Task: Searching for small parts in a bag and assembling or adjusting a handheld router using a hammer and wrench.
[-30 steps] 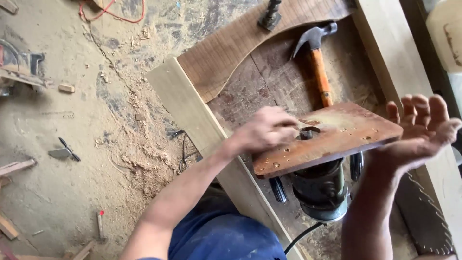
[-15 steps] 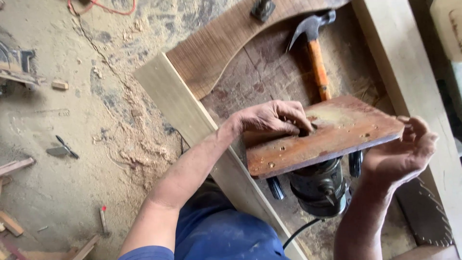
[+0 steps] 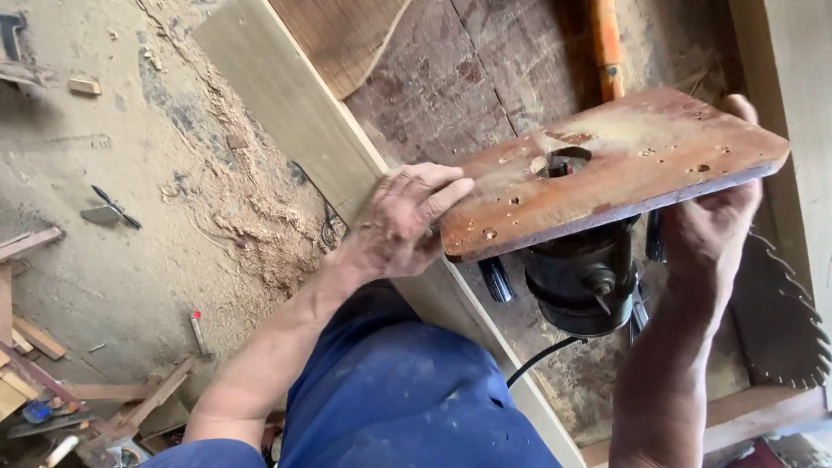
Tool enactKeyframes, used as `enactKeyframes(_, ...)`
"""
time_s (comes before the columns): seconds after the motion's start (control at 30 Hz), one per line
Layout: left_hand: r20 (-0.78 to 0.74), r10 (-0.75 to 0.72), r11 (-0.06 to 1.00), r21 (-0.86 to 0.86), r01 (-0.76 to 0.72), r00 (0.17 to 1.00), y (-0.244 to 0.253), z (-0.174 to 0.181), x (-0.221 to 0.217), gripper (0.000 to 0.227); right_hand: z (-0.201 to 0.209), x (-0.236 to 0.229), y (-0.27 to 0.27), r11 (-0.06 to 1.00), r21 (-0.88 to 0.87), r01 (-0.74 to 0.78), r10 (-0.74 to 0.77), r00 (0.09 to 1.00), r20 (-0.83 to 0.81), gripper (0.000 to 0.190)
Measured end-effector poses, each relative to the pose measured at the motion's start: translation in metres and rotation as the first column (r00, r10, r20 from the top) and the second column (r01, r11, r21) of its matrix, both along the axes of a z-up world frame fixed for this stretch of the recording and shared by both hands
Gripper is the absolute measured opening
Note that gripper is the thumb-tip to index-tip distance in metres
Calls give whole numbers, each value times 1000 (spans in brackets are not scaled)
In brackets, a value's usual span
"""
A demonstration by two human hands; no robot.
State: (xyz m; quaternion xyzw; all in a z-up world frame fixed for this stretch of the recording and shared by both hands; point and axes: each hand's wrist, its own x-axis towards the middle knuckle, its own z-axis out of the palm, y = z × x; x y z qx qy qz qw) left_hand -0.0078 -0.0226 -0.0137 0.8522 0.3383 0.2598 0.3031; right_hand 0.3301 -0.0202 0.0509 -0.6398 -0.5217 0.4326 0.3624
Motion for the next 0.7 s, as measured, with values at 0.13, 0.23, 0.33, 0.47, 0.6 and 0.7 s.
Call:
enactKeyframes(0.13, 319, 59, 997, 25, -70, 946, 6, 5, 10, 46, -61, 67, -2, 742, 348, 573, -460, 813, -357, 39)
enactKeyframes(0.23, 332, 69, 990, 97, -107, 941, 8, -5, 13, 43, -101, 98, 13, 567, 518, 640, -520, 766, -378, 35)
enactKeyframes(0.33, 307, -6, 993, 114, -30, 952, 11, 1, 9, 29, -88, 75, 45, 533, 327, 780, -558, 615, -556, 40)
enactKeyframes(0.47, 305, -56, 987, 158, 7, 951, 16, -2, 10, 32, -78, 108, 63, -8, 12, 1000, -704, 3, -710, 35)
enactKeyframes(0.6, 267, -36, 986, 164, -9, 963, 6, -10, 9, 31, -75, 49, 71, 495, 379, 782, -694, 618, -369, 42)
enactKeyframes(0.7, 261, -19, 990, 142, -19, 965, 8, -11, 9, 30, -77, 65, 77, 296, 218, 930, -655, 363, -663, 85)
